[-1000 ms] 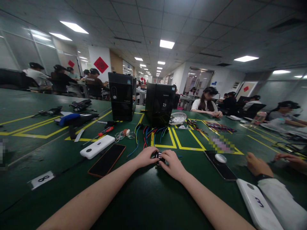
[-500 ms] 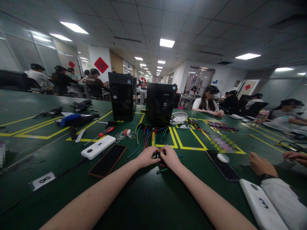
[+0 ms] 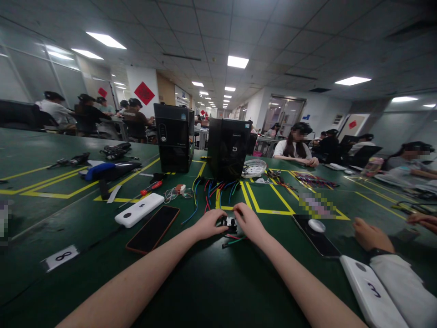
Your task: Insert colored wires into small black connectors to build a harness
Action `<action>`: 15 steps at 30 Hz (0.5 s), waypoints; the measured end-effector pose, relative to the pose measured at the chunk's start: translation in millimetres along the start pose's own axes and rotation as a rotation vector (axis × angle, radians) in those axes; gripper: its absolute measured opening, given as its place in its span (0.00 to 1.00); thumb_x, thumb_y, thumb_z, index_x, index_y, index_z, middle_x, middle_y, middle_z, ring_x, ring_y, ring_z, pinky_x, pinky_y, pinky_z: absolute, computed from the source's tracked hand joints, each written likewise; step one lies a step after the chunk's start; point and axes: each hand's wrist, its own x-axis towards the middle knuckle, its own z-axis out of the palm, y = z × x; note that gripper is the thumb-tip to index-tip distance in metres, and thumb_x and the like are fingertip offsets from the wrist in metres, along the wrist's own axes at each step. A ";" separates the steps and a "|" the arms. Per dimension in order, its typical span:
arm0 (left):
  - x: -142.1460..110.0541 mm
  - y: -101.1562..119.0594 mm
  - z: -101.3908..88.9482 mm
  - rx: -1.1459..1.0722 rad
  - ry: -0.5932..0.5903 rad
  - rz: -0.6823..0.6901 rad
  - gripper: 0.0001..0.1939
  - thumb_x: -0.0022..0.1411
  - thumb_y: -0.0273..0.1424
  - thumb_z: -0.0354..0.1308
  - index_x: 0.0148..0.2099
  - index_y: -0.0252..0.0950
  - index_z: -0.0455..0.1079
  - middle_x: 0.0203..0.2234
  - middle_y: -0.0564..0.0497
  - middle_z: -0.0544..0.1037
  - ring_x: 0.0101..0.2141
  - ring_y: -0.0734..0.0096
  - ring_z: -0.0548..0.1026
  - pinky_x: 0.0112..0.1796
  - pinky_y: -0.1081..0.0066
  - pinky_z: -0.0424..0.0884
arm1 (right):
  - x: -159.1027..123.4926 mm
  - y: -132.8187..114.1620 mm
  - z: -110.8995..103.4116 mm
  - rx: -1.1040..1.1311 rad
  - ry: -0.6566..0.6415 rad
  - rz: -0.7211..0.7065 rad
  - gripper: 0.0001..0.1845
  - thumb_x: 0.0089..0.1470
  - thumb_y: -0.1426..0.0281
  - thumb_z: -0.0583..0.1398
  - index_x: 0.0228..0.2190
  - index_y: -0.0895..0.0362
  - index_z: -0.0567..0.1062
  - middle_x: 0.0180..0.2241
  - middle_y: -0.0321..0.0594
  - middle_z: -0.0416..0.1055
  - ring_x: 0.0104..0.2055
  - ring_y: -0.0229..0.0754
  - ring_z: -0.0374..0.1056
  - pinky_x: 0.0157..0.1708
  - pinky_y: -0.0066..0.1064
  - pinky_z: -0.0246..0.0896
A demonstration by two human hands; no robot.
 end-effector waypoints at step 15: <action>-0.1 2.8 -2.7 0.009 -0.015 -0.002 0.16 0.55 0.38 0.57 0.44 0.37 0.65 0.39 0.49 0.71 0.40 0.64 0.69 0.41 0.67 0.64 | -29.1 -20.9 -5.0 -0.405 -0.477 -0.049 0.19 0.43 0.79 0.55 0.40 0.59 0.71 0.39 0.47 0.70 0.41 0.46 0.66 0.42 0.33 0.56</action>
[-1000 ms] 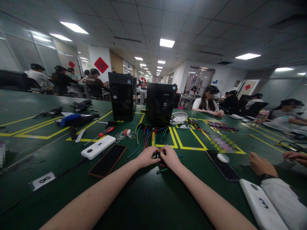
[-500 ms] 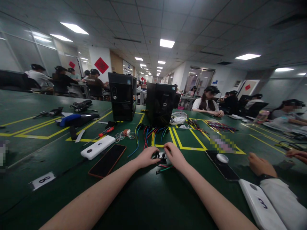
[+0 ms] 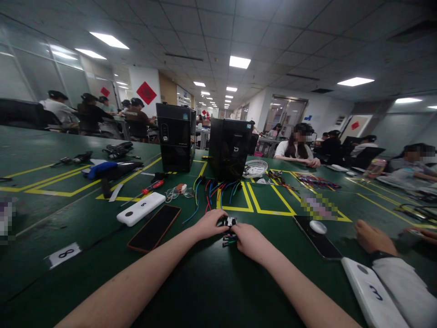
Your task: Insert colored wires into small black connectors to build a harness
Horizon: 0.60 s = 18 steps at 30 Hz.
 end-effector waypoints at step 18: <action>-0.5 -1.4 2.6 -0.001 0.012 0.007 0.15 0.55 0.39 0.57 0.43 0.36 0.65 0.37 0.49 0.72 0.39 0.64 0.69 0.40 0.68 0.64 | 4.4 -4.4 -3.9 0.148 0.138 0.026 0.12 0.53 0.77 0.48 0.38 0.58 0.67 0.36 0.43 0.68 0.38 0.40 0.64 0.38 0.29 0.55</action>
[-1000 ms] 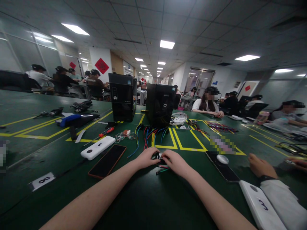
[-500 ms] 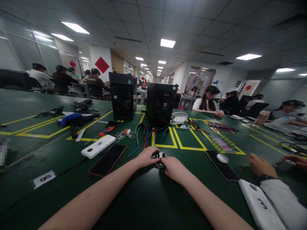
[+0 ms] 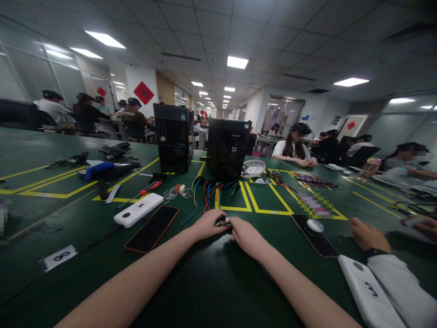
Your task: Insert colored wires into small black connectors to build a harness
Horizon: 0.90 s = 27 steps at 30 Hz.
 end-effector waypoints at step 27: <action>-1.7 -1.7 0.8 -0.028 0.032 -0.002 0.21 0.55 0.36 0.58 0.51 0.38 0.64 0.46 0.46 0.71 0.48 0.62 0.67 0.50 0.63 0.60 | 4.2 23.5 4.3 -0.012 0.000 0.251 0.12 0.48 0.64 0.58 0.34 0.59 0.70 0.34 0.45 0.72 0.38 0.44 0.68 0.34 0.29 0.55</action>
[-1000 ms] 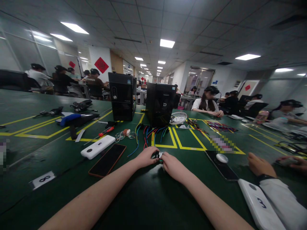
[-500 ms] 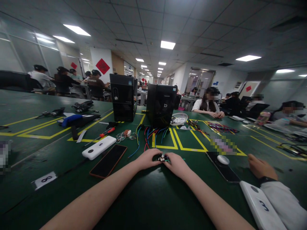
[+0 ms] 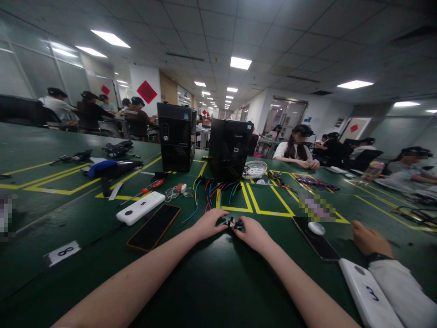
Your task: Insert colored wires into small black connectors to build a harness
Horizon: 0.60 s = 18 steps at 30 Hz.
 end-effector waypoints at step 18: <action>-3.3 -0.2 -1.0 0.020 -0.013 0.026 0.17 0.60 0.34 0.51 0.52 0.38 0.63 0.47 0.47 0.70 0.48 0.65 0.67 0.50 0.64 0.62 | 71.9 148.3 -35.5 -0.007 0.020 0.822 0.26 0.53 0.58 0.50 0.44 0.66 0.69 0.42 0.60 0.69 0.44 0.52 0.68 0.36 0.35 0.60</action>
